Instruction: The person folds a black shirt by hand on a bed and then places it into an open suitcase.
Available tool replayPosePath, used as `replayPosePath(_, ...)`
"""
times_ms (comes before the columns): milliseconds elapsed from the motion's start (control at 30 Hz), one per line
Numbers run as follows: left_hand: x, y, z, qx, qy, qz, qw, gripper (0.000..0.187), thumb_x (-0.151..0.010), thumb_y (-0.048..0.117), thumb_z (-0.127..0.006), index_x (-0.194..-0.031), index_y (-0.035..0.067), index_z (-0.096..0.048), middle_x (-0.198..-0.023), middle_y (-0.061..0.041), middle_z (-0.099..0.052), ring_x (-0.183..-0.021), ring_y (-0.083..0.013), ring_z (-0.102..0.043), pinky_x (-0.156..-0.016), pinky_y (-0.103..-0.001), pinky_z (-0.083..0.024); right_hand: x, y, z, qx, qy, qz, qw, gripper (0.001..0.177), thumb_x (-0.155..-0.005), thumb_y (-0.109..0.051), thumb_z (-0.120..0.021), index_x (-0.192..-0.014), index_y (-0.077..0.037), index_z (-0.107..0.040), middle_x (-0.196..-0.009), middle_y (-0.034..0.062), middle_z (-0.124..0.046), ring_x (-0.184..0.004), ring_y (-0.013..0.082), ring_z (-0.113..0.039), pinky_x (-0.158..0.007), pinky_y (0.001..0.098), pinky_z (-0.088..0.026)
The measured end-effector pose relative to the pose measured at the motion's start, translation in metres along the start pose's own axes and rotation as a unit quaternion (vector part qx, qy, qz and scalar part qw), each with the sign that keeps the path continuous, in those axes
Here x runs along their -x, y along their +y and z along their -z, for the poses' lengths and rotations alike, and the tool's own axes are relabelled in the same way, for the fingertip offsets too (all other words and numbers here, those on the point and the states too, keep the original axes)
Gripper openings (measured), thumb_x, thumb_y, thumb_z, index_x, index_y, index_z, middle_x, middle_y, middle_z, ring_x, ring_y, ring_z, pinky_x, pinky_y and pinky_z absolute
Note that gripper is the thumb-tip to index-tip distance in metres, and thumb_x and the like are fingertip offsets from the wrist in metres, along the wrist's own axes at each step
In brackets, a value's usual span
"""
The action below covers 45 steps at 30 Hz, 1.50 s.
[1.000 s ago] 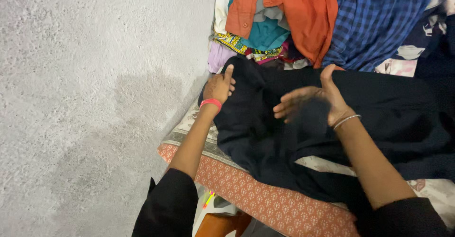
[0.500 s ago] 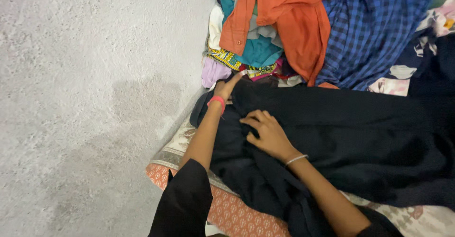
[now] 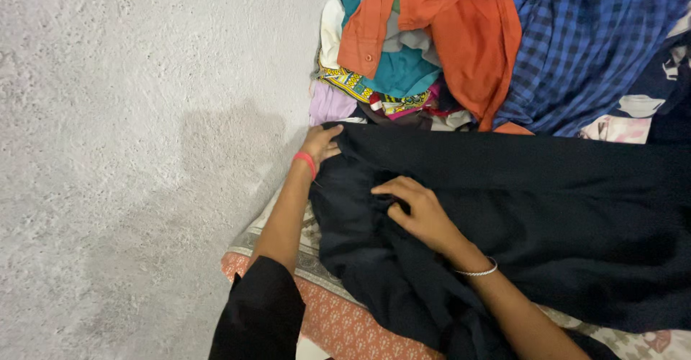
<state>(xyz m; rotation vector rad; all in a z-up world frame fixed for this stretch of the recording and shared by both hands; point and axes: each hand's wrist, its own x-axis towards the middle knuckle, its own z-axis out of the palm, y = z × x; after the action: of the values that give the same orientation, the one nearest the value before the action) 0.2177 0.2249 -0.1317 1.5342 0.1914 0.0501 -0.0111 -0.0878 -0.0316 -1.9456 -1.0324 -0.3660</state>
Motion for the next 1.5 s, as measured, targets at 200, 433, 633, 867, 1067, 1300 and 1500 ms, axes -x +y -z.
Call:
replayPosePath(200,0.093,0.056,-0.016,-0.403,0.201,-0.184,0.874,0.035,-0.092,0.029,-0.074,-0.116,0.006,-0.062,-0.090,-0.017,-0.077,-0.080,-0.0284,-0.076,-0.077,-0.036,-0.056,-0.001,0.007,0.004,-0.073,0.011,-0.028,0.997,0.046,-0.073,0.003,-0.062,-0.115,-0.007,-0.077,-0.112,0.0111,-0.078,-0.102,0.0229,-0.073,-0.088,0.0320,-0.055)
replayPosePath(433,0.099,0.049,-0.023,-0.085,0.119,-0.181,0.973,0.054,-0.075,-0.008,-0.063,-0.126,0.012,-0.058,-0.107,-0.020,-0.065,-0.067,-0.0241,-0.076,-0.052,-0.031,-0.066,-0.001,0.016,0.054,-0.292,0.090,-0.117,0.945,0.041,-0.080,0.006,-0.051,-0.111,0.002,-0.077,-0.109,0.0128,-0.080,-0.104,0.0231,-0.074,-0.098,0.0312,-0.056)
replayPosePath(633,0.140,0.066,-0.039,-0.489,0.338,-0.395,0.701,0.036,-0.074,0.010,-0.072,-0.110,0.015,-0.073,-0.116,-0.019,-0.067,-0.099,-0.0373,-0.070,-0.082,-0.045,-0.057,0.003,0.020,0.086,-0.232,-0.051,-0.166,0.957,0.036,-0.087,-0.009,-0.055,-0.115,0.000,-0.076,-0.112,0.0089,-0.077,-0.104,0.0163,-0.069,-0.096,0.0289,-0.050)
replayPosePath(867,0.198,0.106,-0.077,-0.333,-0.139,-0.307,0.881,0.048,-0.103,0.045,-0.047,-0.095,0.009,-0.078,-0.099,-0.009,-0.076,-0.101,-0.0275,-0.073,-0.094,-0.038,-0.053,0.021,-0.009,0.087,-0.021,-0.052,-0.420,0.906,0.050,-0.094,-0.042,-0.064,-0.131,-0.010,-0.072,-0.110,0.0026,-0.075,-0.095,0.0177,-0.066,-0.078,0.0378,-0.052)
replayPosePath(1067,0.190,0.073,-0.074,-0.268,-0.192,-0.268,0.905,0.069,-0.107,0.055,-0.035,-0.087,0.007,-0.081,-0.098,-0.009,-0.078,-0.105,-0.0264,-0.071,-0.105,-0.036,-0.047,0.057,-0.038,0.115,-0.111,-0.135,-0.471,0.865,0.089,-0.079,-0.029,-0.082,-0.154,-0.018,-0.035,-0.093,0.0089,-0.073,-0.092,0.0210,-0.074,-0.084,0.0368,-0.062)
replayPosePath(1300,0.194,0.068,-0.068,-0.258,-0.204,-0.299,0.896,0.062,-0.105,0.051,-0.042,-0.088,0.004,-0.080,-0.104,-0.005,-0.080,-0.109,-0.0233,-0.067,-0.104,-0.034,-0.046,0.069,0.051,0.128,-0.346,0.049,-0.448,0.823,0.060,-0.089,-0.013,-0.063,-0.148,-0.009,-0.054,-0.085,-0.0006,-0.066,-0.075,0.0141,-0.063,-0.071,0.0317,-0.055)
replayPosePath(1500,0.194,0.066,-0.072,-0.331,-0.166,-0.362,0.856,0.040,-0.088,0.040,-0.074,-0.096,0.000,-0.078,-0.104,-0.008,-0.077,-0.106,-0.0241,-0.068,-0.097,-0.034,-0.049,0.078,0.131,0.185,0.211,0.143,-0.362,0.897,0.049,-0.099,-0.040,-0.069,-0.133,-0.006,-0.069,-0.109,0.0132,-0.074,-0.100,0.0259,-0.070,-0.089,0.0396,-0.054)
